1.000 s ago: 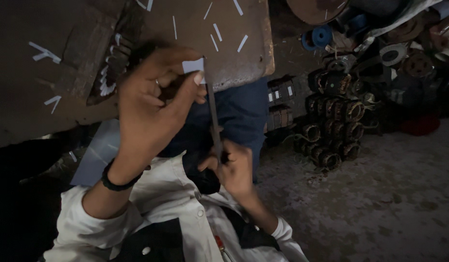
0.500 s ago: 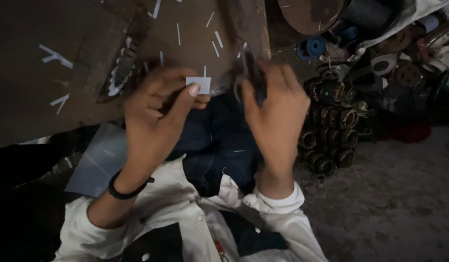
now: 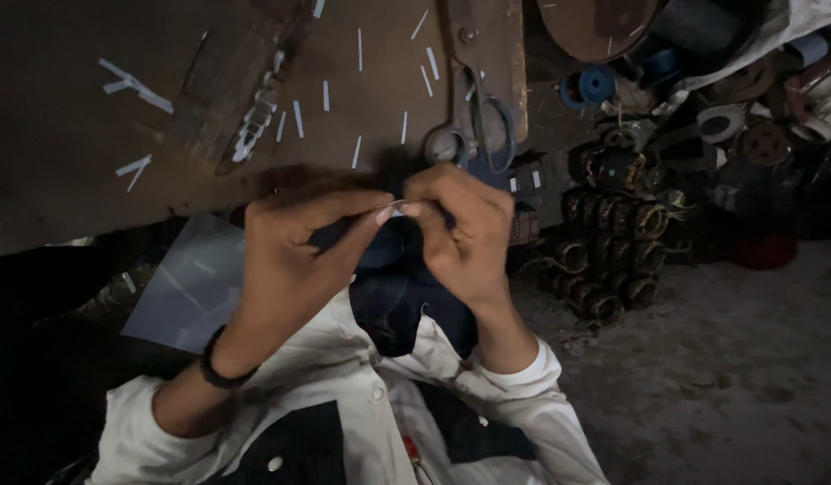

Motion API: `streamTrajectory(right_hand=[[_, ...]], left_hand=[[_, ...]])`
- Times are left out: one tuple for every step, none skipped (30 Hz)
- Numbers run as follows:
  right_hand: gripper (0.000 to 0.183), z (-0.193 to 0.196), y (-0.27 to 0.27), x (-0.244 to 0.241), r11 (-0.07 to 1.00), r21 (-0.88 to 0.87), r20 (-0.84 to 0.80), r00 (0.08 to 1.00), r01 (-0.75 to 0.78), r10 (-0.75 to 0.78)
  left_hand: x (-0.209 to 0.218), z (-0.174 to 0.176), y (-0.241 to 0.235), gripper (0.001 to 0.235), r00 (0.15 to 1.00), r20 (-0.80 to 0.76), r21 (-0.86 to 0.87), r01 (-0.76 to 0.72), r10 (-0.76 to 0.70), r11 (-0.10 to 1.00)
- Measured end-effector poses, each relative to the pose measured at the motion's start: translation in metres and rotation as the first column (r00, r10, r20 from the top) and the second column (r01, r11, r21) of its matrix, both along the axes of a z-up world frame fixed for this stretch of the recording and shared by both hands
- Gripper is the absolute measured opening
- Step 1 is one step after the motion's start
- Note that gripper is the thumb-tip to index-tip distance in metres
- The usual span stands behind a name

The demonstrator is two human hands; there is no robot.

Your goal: The person cuts small rectangular pieces of white insulating paper and inserts them into the slots of a metal motor stator core by hand.

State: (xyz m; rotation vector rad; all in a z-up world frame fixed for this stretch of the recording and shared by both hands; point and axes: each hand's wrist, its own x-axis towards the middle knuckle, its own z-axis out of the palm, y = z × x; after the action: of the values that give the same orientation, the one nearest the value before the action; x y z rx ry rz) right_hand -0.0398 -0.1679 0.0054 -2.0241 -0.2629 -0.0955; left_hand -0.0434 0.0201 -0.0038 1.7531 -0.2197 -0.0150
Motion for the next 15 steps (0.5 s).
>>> streamTrajectory(right_hand=[[0.006,0.000,-0.001,0.000,1.000,-0.014,-0.022,0.999,-0.023,0.023],[0.006,0.001,0.000,0.001,0.998,-0.037,-0.036,0.998,-0.052,0.051],[0.006,0.002,0.002,0.001,0.995,-0.059,-0.051,0.996,-0.081,0.078],[0.006,0.003,0.003,0.001,0.990,-0.081,-0.070,0.992,-0.114,0.109],[0.011,0.005,0.004,0.000,0.983,-0.092,-0.031,0.987,-0.159,0.156],[0.017,0.007,0.005,0.000,0.974,-0.106,0.014,0.979,-0.200,0.203],[0.023,0.008,0.005,0.001,0.963,-0.123,0.057,0.967,-0.241,0.249],[0.023,0.008,0.006,0.002,0.957,-0.134,0.092,0.958,-0.258,0.271],[0.024,0.007,0.008,0.002,0.950,-0.145,0.126,0.948,-0.275,0.293],[0.025,0.007,0.009,-0.001,0.944,-0.155,0.151,0.938,-0.291,0.313],[0.025,0.005,0.010,-0.001,0.944,-0.139,0.181,0.929,-0.300,0.322],[0.025,0.002,0.010,0.002,0.943,-0.126,0.214,0.919,-0.309,0.330],[0.025,-0.001,0.011,0.005,0.941,-0.113,0.247,0.908,-0.319,0.337],[0.023,-0.002,0.014,0.010,0.954,-0.099,0.239,0.924,-0.284,0.300],[0.021,-0.004,0.017,0.014,0.965,-0.085,0.229,0.937,-0.250,0.263]], left_hand=[[-0.002,-0.001,0.003,0.014,0.998,-0.056,0.015,0.025,-0.024,1.000],[-0.001,-0.002,0.007,0.014,0.992,-0.106,-0.040,0.058,-0.062,0.998],[-0.001,-0.004,0.011,0.014,0.983,-0.153,-0.096,0.088,-0.102,0.992],[-0.003,-0.005,0.014,0.014,0.969,-0.202,-0.155,0.110,-0.140,0.982],[-0.005,-0.006,0.017,0.011,0.959,-0.249,-0.168,0.097,-0.137,0.981],[-0.005,-0.007,0.019,0.010,0.947,-0.290,-0.181,0.086,-0.137,0.980],[-0.004,-0.007,0.021,0.008,0.934,-0.330,-0.194,0.075,-0.137,0.978],[-0.005,-0.008,0.023,0.006,0.936,-0.324,-0.187,0.079,-0.138,0.979],[-0.005,-0.008,0.025,0.005,0.938,-0.317,-0.181,0.084,-0.139,0.980],[-0.009,-0.008,0.027,0.003,0.937,-0.319,-0.175,0.088,-0.141,0.981],[-0.014,-0.009,0.028,0.003,0.940,-0.321,-0.193,0.056,-0.117,0.980],[-0.019,-0.010,0.028,0.004,0.943,-0.319,-0.211,0.026,-0.094,0.977],[-0.024,-0.010,0.029,0.005,0.945,-0.318,-0.230,-0.004,-0.071,0.973],[-0.027,-0.011,0.032,0.008,0.976,-0.219,-0.170,-0.055,0.017,0.984],[-0.031,-0.011,0.034,0.010,0.989,-0.112,-0.115,-0.111,0.098,0.987]])
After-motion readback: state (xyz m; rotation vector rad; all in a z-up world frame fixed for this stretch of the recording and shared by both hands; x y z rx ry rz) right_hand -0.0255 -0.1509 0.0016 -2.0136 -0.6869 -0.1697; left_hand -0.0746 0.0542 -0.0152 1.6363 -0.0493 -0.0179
